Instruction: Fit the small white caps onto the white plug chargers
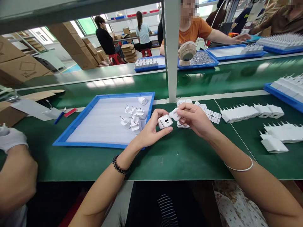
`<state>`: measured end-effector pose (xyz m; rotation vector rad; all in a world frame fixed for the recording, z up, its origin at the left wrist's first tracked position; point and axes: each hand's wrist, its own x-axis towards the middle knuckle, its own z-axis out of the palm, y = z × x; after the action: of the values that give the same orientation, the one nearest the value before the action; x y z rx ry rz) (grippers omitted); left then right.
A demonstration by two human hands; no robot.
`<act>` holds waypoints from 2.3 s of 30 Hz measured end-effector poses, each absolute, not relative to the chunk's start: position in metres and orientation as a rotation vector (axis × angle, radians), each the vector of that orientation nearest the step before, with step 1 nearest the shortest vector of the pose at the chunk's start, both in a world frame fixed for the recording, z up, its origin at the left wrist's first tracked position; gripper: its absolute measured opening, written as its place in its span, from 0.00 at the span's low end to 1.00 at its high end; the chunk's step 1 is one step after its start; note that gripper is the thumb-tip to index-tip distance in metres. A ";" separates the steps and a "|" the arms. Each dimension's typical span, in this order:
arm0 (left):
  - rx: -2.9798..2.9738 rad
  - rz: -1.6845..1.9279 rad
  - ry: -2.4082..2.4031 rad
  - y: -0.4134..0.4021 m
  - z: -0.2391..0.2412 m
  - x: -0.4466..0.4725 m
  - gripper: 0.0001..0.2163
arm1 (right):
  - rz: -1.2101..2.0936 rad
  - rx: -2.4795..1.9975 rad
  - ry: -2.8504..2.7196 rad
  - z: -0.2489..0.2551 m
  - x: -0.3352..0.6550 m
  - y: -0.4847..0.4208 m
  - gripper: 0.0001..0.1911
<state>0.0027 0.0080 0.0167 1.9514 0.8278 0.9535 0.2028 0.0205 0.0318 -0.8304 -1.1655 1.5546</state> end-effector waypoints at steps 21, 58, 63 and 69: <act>1.996 0.963 0.639 -0.002 0.032 0.002 0.16 | 1.303 -0.785 -1.465 0.042 0.195 -0.013 0.08; 2.148 1.001 0.634 -0.001 0.031 0.003 0.14 | 1.114 -0.883 -1.496 0.039 0.190 -0.019 0.07; 2.176 1.039 0.582 0.000 0.031 0.003 0.14 | 1.112 -0.873 -1.501 0.039 0.189 -0.019 0.06; 2.213 1.001 0.595 0.001 0.032 0.003 0.15 | 1.135 -0.866 -1.483 0.040 0.189 -0.020 0.06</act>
<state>0.0026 0.0009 0.0316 2.2130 0.5951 1.0012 0.1890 -0.0205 0.0403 -0.8659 -1.4830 1.1351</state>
